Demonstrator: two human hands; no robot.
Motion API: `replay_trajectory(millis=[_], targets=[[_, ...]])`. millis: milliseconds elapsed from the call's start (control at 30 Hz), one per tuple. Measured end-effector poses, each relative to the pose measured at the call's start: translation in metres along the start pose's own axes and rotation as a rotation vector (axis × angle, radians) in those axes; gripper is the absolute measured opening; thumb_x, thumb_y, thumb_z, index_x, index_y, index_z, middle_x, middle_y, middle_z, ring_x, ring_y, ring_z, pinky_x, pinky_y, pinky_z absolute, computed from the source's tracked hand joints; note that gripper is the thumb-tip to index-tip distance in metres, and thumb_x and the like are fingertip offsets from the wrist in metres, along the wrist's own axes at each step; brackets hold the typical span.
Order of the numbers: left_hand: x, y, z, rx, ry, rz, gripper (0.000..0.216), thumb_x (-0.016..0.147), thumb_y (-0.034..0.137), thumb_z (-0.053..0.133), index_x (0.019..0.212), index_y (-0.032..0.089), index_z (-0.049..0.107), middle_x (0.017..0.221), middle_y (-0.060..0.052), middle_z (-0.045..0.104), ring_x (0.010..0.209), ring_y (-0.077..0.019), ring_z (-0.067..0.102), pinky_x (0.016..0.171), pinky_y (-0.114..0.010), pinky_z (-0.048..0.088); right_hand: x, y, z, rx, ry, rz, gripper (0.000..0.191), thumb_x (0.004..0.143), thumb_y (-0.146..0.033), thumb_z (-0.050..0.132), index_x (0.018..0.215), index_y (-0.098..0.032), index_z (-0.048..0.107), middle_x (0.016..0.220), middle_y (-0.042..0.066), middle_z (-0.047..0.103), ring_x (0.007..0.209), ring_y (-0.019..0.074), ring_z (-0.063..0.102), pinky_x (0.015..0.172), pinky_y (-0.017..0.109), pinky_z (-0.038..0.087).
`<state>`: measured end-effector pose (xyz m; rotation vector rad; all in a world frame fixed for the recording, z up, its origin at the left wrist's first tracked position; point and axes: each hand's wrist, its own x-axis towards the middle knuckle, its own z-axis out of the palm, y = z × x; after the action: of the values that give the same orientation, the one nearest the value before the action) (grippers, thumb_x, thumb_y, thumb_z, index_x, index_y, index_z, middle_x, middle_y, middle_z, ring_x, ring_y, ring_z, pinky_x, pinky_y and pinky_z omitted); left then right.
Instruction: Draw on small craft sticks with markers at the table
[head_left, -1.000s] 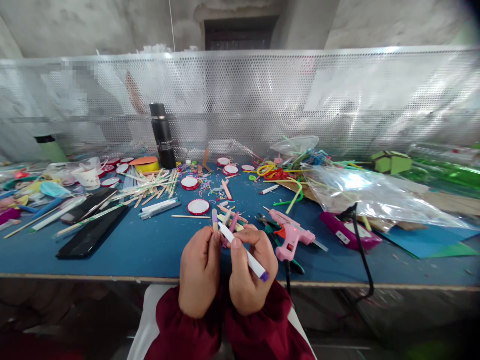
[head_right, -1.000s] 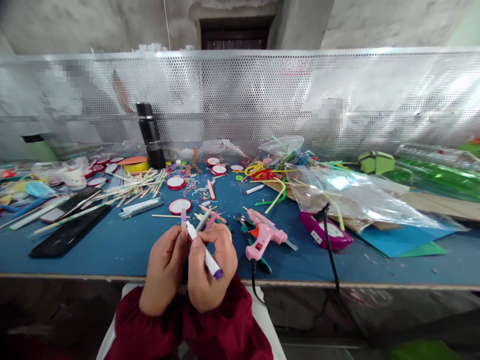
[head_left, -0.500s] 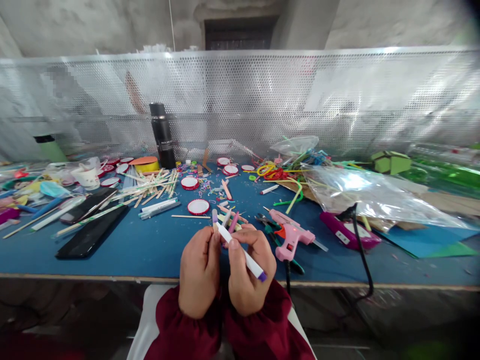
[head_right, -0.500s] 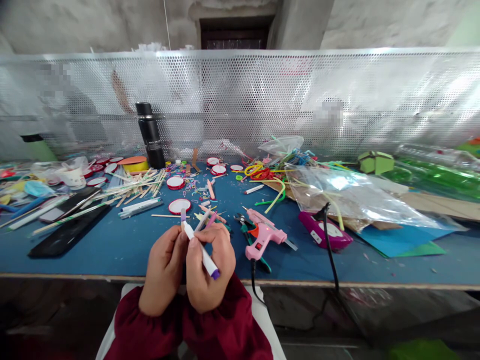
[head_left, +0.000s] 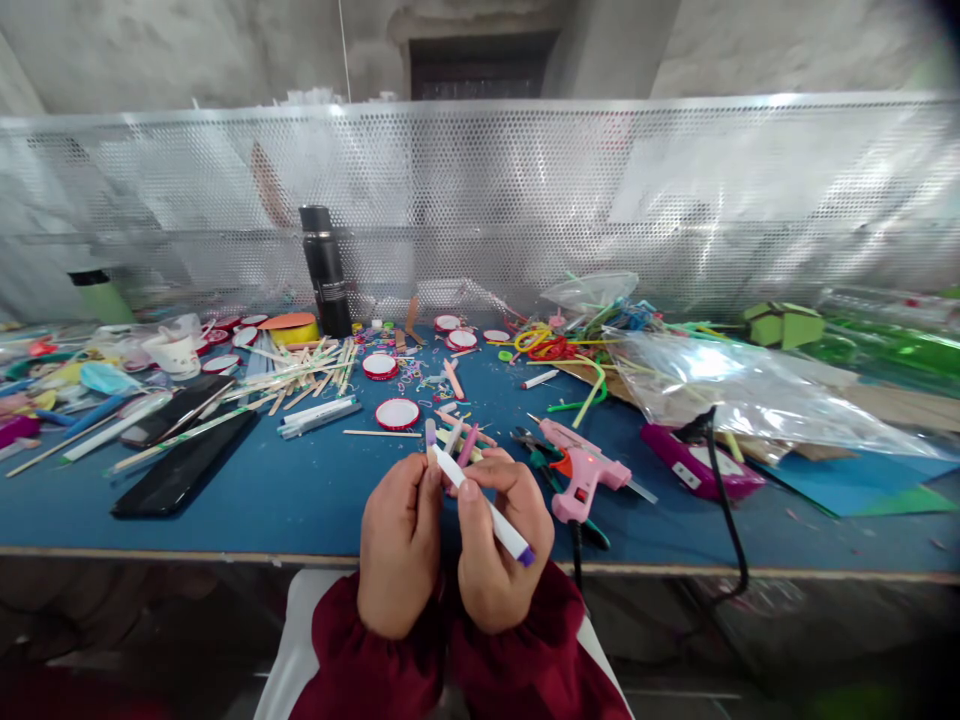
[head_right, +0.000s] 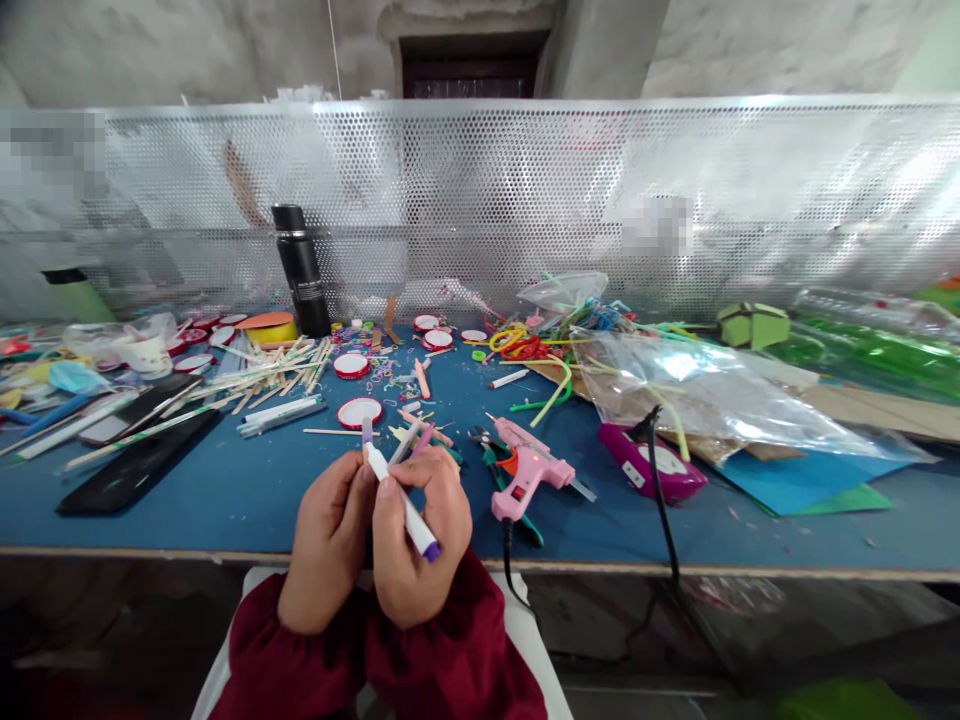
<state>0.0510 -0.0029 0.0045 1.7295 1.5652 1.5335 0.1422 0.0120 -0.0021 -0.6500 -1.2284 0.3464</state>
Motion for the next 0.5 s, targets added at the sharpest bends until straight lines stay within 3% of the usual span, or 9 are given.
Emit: replay_trajectory(millis=[300, 500], targets=[[-0.0001, 0.0005, -0.0006, 0.002, -0.024, -0.019, 0.035, 0.107, 0.039, 0.038, 0.084, 0.02, 0.056, 0.079, 0.0, 0.058, 0.073, -0.0158, 0.051, 0.068, -0.028, 0.036, 0.0024, -0.0023, 0.0007, -0.048, 0.044, 0.026, 0.007, 0.094, -0.021, 0.059, 0.09, -0.022, 0.064, 0.083, 0.001, 0.063, 0.091, 0.0208, 0.064, 0.086, 0.038, 0.051], [0.0002, -0.0004, 0.0, -0.048, -0.029, -0.021, 0.036, 0.107, 0.04, 0.038, 0.082, 0.02, 0.055, 0.077, 0.001, 0.054, 0.073, -0.0157, 0.049, 0.069, -0.029, 0.035, -0.0001, -0.0008, 0.0006, 0.015, 0.025, 0.022, 0.006, 0.095, -0.02, 0.059, 0.091, -0.022, 0.063, 0.082, 0.0, 0.063, 0.085, 0.019, 0.063, 0.09, 0.041, 0.049]])
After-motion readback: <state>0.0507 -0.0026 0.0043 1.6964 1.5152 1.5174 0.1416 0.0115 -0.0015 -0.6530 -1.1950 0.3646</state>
